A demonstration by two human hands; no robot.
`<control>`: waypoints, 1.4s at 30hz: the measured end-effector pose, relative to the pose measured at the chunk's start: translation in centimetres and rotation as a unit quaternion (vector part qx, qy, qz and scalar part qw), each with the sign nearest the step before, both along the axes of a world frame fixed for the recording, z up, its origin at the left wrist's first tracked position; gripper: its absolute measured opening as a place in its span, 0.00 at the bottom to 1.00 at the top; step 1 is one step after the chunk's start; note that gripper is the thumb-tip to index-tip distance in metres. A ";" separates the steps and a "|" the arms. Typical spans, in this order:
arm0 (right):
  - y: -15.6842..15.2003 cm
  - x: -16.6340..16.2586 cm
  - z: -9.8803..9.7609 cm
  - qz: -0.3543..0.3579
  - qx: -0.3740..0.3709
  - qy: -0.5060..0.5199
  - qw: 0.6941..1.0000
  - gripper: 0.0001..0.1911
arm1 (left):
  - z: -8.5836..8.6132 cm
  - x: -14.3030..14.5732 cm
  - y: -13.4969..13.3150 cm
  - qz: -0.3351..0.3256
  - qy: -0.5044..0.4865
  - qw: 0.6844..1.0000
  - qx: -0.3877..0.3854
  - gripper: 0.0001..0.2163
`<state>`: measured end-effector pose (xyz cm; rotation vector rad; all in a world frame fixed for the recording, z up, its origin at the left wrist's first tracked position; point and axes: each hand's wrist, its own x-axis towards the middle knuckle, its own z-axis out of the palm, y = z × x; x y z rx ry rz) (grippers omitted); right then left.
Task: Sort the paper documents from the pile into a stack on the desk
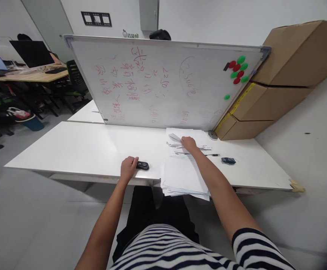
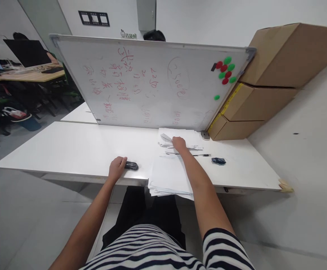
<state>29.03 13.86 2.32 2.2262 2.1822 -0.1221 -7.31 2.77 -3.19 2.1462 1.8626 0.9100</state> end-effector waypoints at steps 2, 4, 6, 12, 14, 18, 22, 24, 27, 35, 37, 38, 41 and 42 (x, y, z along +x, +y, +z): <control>-0.1 0.0 -0.2 -0.004 0.010 0.012 1.000 0.13 | 0.1 0.0 0.0 0.000 -0.002 1.000 0.000 0.20; -0.3 0.0 -0.4 -0.010 0.023 0.026 0.999 0.12 | 0.2 0.0 0.0 0.000 -0.004 1.000 0.000 0.20; -0.7 0.0 -0.4 -0.019 0.040 0.042 0.998 0.12 | 0.2 0.1 0.0 0.004 -0.006 1.000 -0.003 0.20; -2.5 -0.1 1.0 -0.046 0.123 0.085 0.988 0.14 | 0.2 0.1 0.0 0.009 -0.011 1.000 -0.005 0.21; -3.6 -0.1 1.9 -0.049 0.156 0.091 0.982 0.14 | 0.1 0.0 0.0 0.010 -0.009 1.000 -0.002 0.20; -7.0 -0.5 4.2 -0.043 0.286 0.173 0.942 0.16 | 0.2 0.1 -0.3 0.014 0.006 1.000 0.001 0.20; -12.1 -1.6 6.5 -0.039 0.381 0.331 0.862 0.22 | 1.7 1.6 -1.3 0.051 0.026 0.995 0.077 0.13; -14.6 -2.2 7.3 -0.026 0.375 0.408 0.832 0.22 | 3.7 2.9 -2.0 0.029 -0.007 0.992 0.123 0.13; -17.6 -2.9 8.1 0.011 0.325 0.505 0.800 0.18 | 8.1 5.2 -3.1 -0.045 -0.159 0.972 0.165 0.23; -20.7 -3.0 7.2 0.017 0.247 0.580 0.776 0.16 | 16.3 8.1 -6.5 -0.134 -0.430 0.890 0.068 0.11; -21.0 -3.0 6.9 0.008 0.244 0.577 0.779 0.17 | 16.4 8.2 -7.1 -0.120 -0.444 0.885 0.066 0.11; -21.1 -3.0 6.9 0.005 0.242 0.578 0.779 0.17 | 16.4 8.2 -7.3 -0.116 -0.447 0.885 0.064 0.11; -21.3 -3.0 6.7 -0.003 0.227 0.598 0.769 0.18 | 16.3 8.1 -7.6 -0.104 -0.431 0.895 0.050 0.10; -21.4 -3.0 6.7 -0.005 0.220 0.610 0.761 0.19 | 16.3 8.0 -7.6 -0.102 -0.422 0.900 0.046 0.11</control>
